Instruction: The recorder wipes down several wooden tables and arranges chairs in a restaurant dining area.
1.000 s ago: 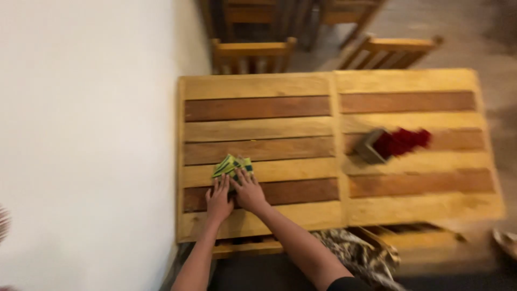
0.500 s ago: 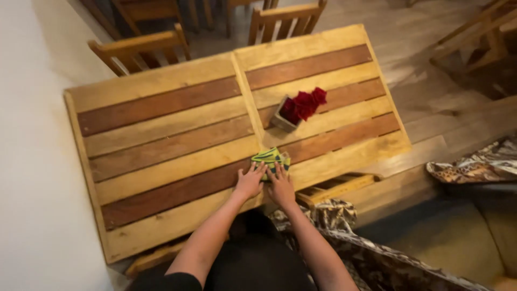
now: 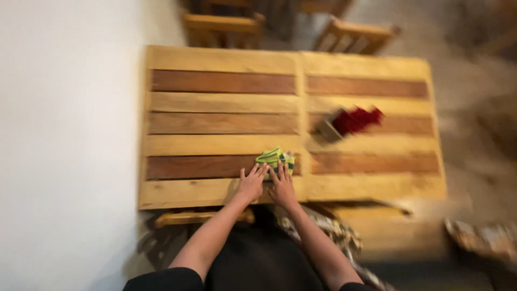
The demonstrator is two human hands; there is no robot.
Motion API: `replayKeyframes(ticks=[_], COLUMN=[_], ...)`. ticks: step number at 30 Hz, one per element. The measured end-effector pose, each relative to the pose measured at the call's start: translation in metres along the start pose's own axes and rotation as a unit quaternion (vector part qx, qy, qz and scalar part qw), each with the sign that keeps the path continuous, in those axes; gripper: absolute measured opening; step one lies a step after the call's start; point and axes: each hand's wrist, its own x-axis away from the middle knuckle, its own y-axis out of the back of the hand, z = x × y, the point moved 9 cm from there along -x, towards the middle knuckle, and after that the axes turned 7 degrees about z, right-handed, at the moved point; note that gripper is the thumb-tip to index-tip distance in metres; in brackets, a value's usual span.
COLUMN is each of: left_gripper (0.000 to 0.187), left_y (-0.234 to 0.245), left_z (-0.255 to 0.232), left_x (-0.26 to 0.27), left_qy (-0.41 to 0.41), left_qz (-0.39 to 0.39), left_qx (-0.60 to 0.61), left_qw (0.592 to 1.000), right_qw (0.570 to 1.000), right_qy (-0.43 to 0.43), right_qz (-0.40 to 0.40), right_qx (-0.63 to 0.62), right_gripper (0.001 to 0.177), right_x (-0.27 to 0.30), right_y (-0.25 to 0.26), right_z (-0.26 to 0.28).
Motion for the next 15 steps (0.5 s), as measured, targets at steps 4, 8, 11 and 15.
replayKeyframes(ticks=[4,8,11,15], left_gripper=[0.085,0.088,0.083,0.072], left_y=[0.024,0.032,0.02,0.011], left_z=[0.087,0.17,0.23,0.288], left_x=[0.057,0.111,0.153,0.214], left_qy=[0.094,0.192,0.271,0.385], left_qz=[-0.003,-0.016,-0.064,-0.112], left_qx=[0.046,0.068,0.068,0.035], left_qw=[0.995,0.979,0.958,0.915], right_qw=[0.995,0.98,0.962,0.929], right_qy=[0.092,0.175,0.24,0.304], right_qz=[0.033,0.069,0.111,0.202], right_qx=[0.02,0.066,0.064,0.068], right_gripper=[0.092,0.09,0.089,0.088], right_x=[-0.049,-0.091,-0.112,-0.119], right_y=[-0.032,-0.075,-0.103,-0.134], right_z=[0.086,0.168,0.237,0.325])
